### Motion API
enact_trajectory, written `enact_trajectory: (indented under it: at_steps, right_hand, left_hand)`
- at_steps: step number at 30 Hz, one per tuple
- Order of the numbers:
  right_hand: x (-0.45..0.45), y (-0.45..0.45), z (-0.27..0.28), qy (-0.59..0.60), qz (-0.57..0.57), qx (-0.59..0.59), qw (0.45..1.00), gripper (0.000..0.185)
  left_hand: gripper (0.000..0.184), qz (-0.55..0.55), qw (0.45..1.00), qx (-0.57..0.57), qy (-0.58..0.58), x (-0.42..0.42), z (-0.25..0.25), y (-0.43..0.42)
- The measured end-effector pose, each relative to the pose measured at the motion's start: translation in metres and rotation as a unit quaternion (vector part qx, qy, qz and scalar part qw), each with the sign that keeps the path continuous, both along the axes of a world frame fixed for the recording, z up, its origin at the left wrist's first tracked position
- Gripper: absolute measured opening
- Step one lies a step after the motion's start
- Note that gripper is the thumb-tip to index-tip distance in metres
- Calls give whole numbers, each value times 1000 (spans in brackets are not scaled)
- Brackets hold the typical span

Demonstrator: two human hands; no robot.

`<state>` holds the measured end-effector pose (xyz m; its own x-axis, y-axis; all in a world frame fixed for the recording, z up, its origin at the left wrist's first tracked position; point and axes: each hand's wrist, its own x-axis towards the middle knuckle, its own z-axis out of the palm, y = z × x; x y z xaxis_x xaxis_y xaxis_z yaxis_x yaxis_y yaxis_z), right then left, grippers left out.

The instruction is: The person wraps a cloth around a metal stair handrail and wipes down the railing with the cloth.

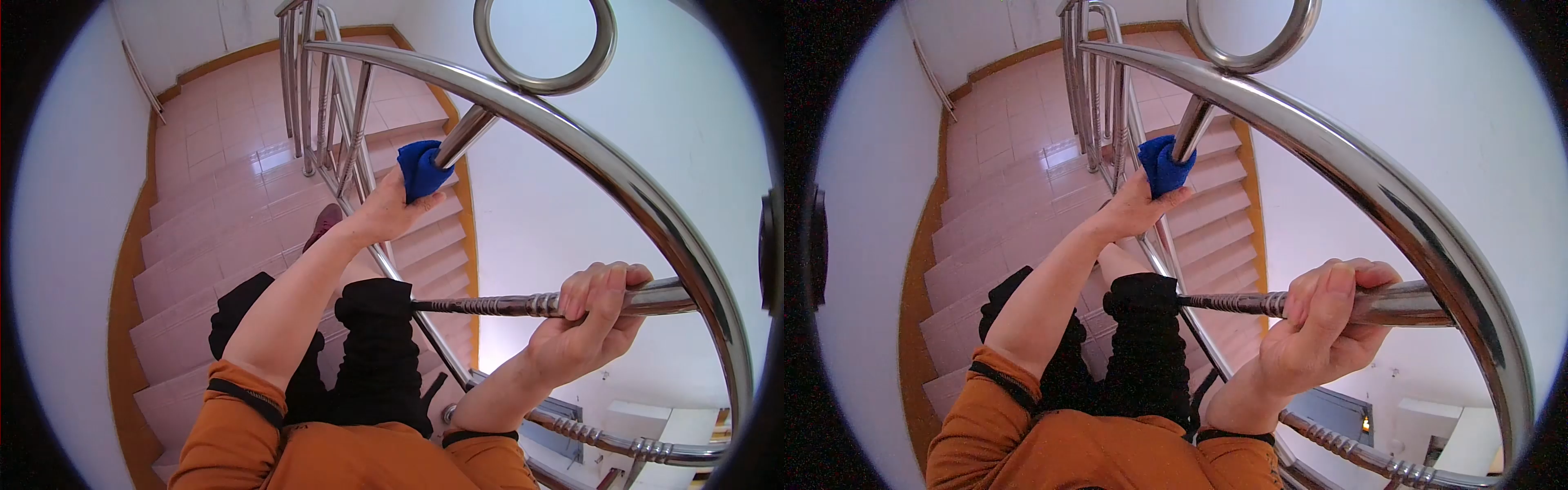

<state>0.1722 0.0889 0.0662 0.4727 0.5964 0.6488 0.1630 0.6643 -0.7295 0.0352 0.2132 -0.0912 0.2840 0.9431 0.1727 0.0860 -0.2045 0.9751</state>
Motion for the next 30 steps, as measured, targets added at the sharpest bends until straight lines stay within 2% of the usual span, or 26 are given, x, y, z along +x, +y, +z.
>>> enact_trajectory:
  at_steps: [20, 23, 30]
  right_hand:
    - [-1, 0, 0, 1, 2, 2, 1000, 13]
    - [1, 0, -1, -1, 6, 5, 1000, 12]
    - [2, 2, -2, 8, 17, 7, 1000, 12]
  left_hand:
    - [52, -10, 999, 13, -46, 1, -5, 2]
    - [52, -1, 1000, -2, -6, 0, -1, 1]
    - [54, -2, 999, 10, -37, 4, -18, 8]
